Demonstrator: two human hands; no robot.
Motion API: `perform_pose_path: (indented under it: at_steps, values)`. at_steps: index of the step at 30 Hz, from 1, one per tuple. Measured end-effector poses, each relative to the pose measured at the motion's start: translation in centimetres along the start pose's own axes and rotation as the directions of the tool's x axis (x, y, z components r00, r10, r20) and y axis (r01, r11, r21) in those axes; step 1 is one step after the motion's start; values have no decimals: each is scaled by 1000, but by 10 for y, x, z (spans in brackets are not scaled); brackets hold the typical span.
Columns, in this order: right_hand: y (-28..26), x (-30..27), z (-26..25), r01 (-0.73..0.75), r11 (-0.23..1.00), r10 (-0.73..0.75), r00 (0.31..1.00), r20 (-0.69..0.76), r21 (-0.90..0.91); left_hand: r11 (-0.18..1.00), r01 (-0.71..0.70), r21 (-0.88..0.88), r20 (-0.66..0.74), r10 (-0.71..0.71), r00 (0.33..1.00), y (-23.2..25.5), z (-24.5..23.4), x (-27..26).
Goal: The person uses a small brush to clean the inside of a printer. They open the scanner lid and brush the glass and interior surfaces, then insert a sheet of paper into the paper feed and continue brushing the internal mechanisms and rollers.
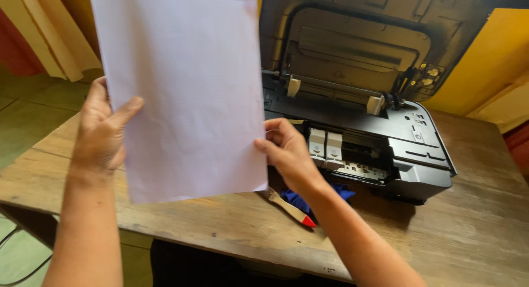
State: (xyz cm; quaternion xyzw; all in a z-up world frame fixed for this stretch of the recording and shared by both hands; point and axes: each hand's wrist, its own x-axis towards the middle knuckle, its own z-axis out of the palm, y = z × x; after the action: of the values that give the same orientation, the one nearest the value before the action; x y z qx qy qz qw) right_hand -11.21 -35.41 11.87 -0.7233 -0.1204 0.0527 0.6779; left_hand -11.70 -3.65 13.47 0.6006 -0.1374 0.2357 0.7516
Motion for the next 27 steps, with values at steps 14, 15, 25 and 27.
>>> perform_pose_path:
  at_steps: [14,15,25,27]
  values:
    - [-27,37,-213,549,815,-576,727,-373,-187,824,-525,213,257,472,844,-51,233,103]
    - [-24,42,-225,547,818,-569,722,-393,-179,835,-489,254,269,425,864,-56,244,111]
    - [13,88,-282,315,944,-321,804,-501,-100,806,-485,339,292,400,869,-126,296,163]
    - [15,91,-289,206,974,-225,836,-500,-94,800,-518,301,299,437,848,-137,299,171]
